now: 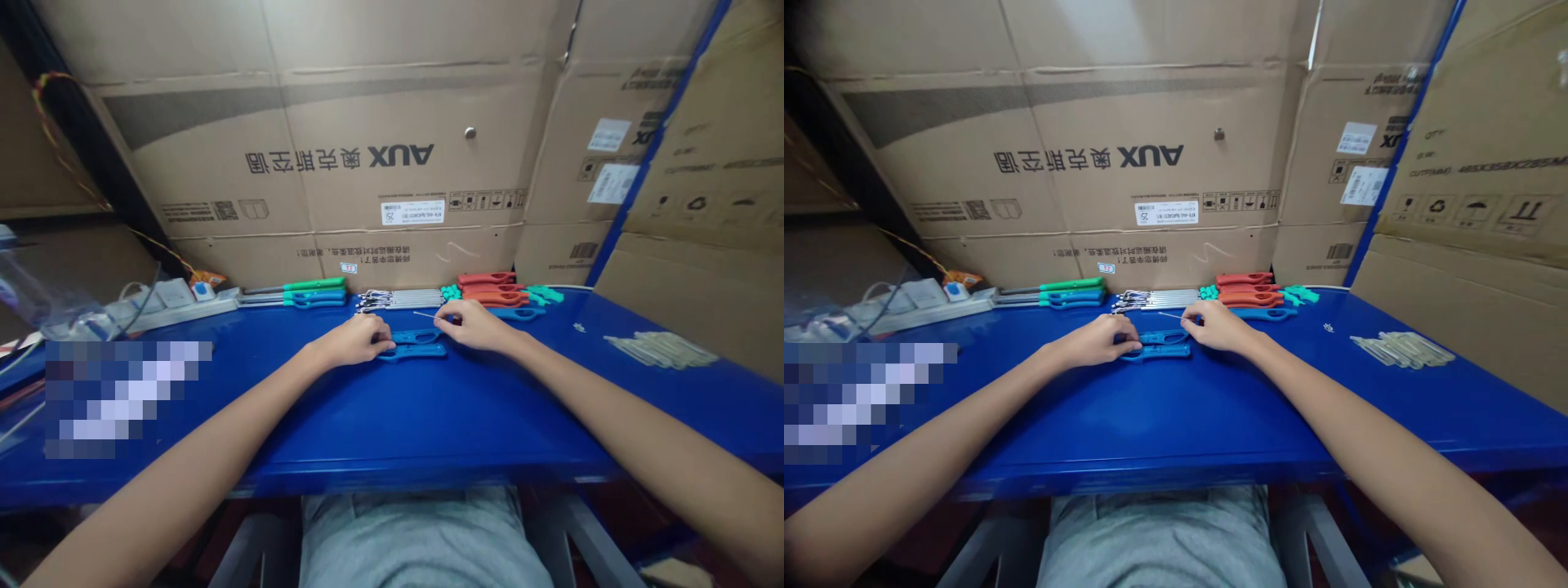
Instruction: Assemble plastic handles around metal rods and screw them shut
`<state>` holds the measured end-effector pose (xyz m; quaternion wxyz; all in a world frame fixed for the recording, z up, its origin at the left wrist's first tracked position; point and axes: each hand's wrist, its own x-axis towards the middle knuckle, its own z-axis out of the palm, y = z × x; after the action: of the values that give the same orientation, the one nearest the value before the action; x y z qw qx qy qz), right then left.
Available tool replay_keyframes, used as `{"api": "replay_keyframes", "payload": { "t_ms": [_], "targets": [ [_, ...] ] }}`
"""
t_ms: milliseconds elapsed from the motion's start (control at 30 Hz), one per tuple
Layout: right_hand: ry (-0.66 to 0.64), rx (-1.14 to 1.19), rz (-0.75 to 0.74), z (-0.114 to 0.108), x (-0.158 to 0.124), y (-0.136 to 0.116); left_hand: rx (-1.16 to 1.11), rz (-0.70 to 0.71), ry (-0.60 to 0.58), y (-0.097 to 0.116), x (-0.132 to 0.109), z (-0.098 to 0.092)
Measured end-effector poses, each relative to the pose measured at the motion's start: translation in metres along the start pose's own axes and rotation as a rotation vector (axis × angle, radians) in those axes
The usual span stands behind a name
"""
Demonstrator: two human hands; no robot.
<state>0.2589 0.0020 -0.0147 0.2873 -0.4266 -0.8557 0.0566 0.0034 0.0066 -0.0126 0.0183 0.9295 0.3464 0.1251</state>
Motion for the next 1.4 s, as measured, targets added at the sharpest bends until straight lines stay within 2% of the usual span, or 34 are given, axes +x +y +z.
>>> {"api": "replay_keyframes", "payload": {
  "t_ms": [400,533,600,667,833,933,1033,1200,1400],
  "targets": [
    [0.17,-0.007,0.166,-0.025,0.003,0.025,-0.027,0.038,0.04,0.003,0.0,0.001],
    [0.213,-0.048,0.229,-0.042,0.003,0.038,-0.028,0.046,0.059,0.003,0.0,-0.003],
    [0.307,-0.148,0.322,-0.055,0.002,0.05,-0.024,0.049,0.069,0.002,0.0,-0.003],
    [0.398,-0.236,0.494,-0.069,-0.002,0.064,-0.019,0.051,0.071,0.002,0.0,-0.003],
    [0.474,-0.363,0.914,-0.092,-0.02,0.105,-0.026,0.042,0.057,0.0,0.0,-0.001],
    [0.478,-0.34,1.086,-0.092,-0.032,0.124,-0.033,0.049,0.054,0.0,0.0,-0.002],
    [0.443,-0.31,1.166,-0.086,-0.04,0.136,-0.034,0.05,0.06,0.001,-0.001,-0.002],
    [0.362,-0.306,1.184,-0.076,-0.046,0.148,-0.026,0.056,0.066,0.001,-0.001,-0.003],
    [0.348,-0.299,1.178,-0.075,-0.044,0.152,-0.023,0.042,0.05,0.002,-0.001,-0.004]
  ]
}}
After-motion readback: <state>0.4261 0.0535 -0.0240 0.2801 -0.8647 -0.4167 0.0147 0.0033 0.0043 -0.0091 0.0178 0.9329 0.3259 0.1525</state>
